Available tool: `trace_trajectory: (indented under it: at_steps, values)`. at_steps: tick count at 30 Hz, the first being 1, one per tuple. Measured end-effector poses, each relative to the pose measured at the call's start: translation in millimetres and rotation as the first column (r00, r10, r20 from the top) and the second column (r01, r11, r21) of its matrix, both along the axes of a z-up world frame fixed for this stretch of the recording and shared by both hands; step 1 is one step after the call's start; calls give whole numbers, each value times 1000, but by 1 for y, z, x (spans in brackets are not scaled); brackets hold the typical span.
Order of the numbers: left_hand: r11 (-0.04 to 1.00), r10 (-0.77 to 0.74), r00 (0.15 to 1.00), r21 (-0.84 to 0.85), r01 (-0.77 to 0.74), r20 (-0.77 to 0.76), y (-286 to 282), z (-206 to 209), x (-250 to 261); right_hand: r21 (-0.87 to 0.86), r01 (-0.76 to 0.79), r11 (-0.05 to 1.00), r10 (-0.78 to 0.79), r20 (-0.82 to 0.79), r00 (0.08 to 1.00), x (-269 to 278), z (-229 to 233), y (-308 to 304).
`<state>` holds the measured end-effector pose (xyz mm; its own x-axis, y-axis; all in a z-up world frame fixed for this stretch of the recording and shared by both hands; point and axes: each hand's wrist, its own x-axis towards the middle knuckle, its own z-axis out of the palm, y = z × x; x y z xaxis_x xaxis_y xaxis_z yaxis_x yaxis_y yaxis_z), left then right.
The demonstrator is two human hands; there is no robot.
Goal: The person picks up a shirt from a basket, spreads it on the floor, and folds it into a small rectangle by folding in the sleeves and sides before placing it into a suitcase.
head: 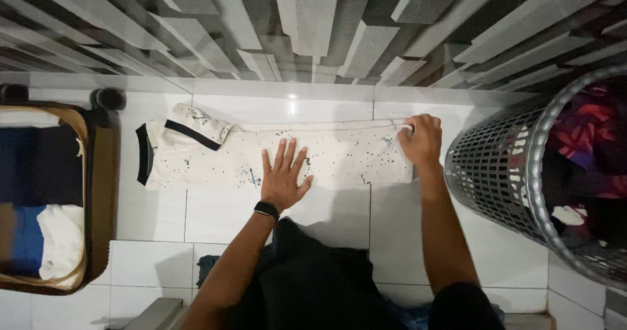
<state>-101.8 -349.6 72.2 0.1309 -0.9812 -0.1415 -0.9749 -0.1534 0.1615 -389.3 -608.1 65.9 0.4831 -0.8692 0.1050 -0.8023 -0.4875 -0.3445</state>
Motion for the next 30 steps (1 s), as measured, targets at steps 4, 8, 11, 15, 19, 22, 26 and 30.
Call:
trace_trajectory:
  at_steps: [4, 8, 11, 15, 19, 22, 26, 30]
  values:
    - [977, 30, 999, 214, -21, -39, -21, -5, -19, -161, 105, 981, -107, 1, 994, 39, -10, 43]
    - [990, -135, 990, 55, 132, 49, -44, -22, -44, 71, -82, 994, 84, -20, 996, 95, -12, 104]
    - [975, -98, 995, 202, 98, -11, -51, -21, -43, 157, -368, 917, 369, 20, 929, 101, -3, 123]
    - [974, -26, 1000, 227, 28, -12, -38, -10, -30, -76, -197, 977, 181, -182, 967, 48, -3, 72]
    - [996, 19, 998, 90, -23, 53, -35, -8, -27, -111, -133, 985, 101, -259, 961, 42, -20, 53]
    - [988, 21, 999, 151, -26, 36, -28, -7, -32, 41, 1, 999, 8, -213, 977, 77, -27, 78]
    - [998, -8, 999, 57, 5, 52, -24, -24, -18, 84, -454, 887, 461, -121, 879, 112, -22, 131]
    - [998, 43, 997, -41, -41, 69, 13, -34, 16, 2, -432, 902, 432, 4, 902, 109, -15, 137]
